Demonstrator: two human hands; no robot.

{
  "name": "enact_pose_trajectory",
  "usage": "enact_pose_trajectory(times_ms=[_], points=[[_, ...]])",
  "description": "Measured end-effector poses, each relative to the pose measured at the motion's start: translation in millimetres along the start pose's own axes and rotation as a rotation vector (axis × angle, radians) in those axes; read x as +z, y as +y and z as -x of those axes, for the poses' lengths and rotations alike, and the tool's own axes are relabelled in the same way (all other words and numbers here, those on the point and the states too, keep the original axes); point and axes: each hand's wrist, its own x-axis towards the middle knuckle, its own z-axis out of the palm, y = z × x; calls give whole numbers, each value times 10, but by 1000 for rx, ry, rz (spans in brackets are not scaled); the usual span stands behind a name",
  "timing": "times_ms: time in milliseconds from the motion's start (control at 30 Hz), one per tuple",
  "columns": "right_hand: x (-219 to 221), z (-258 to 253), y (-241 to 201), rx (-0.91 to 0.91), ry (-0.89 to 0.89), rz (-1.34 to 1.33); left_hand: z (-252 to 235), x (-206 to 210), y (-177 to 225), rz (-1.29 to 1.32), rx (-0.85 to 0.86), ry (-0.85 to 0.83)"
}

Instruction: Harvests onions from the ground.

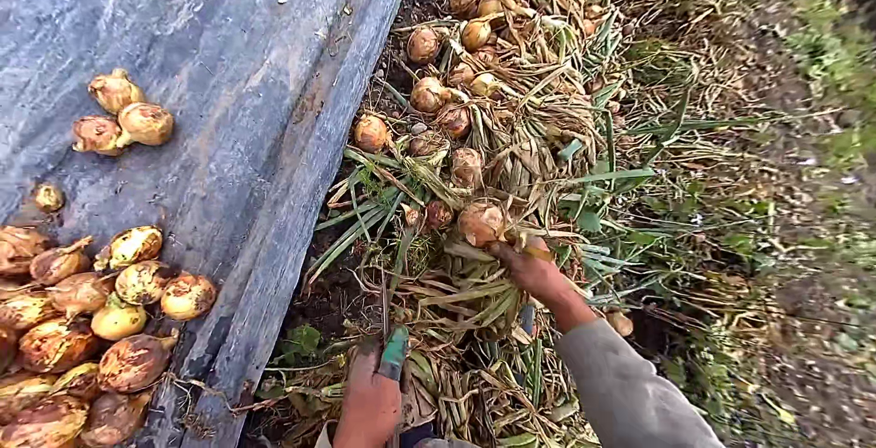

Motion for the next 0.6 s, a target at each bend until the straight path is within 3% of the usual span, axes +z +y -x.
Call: enact_pose_trajectory(times_ms=[67,133,200,267,367,433,500,600], points=[[49,539,-151,-199,-93,-124,10,45,-26,-128,47,-73],[77,969,-331,-374,-307,-249,73,66,-75,-180,201,-111],[56,1207,-486,-480,-577,-386,181,65,-132,-162,420,-78],[39,1262,-557,-551,-693,-466,259,40,-167,-161,521,-50],[-2,1339,-612,-682,-514,-349,386,20,-162,-204,440,37],[-23,1425,-691,-908,-254,-91,404,39,-168,-165,411,124],[1,1509,-757,-1059,54,181,336,63,-250,-63,491,188],[50,1592,-800,-1063,311,184,293,77,-297,-64,552,182]])
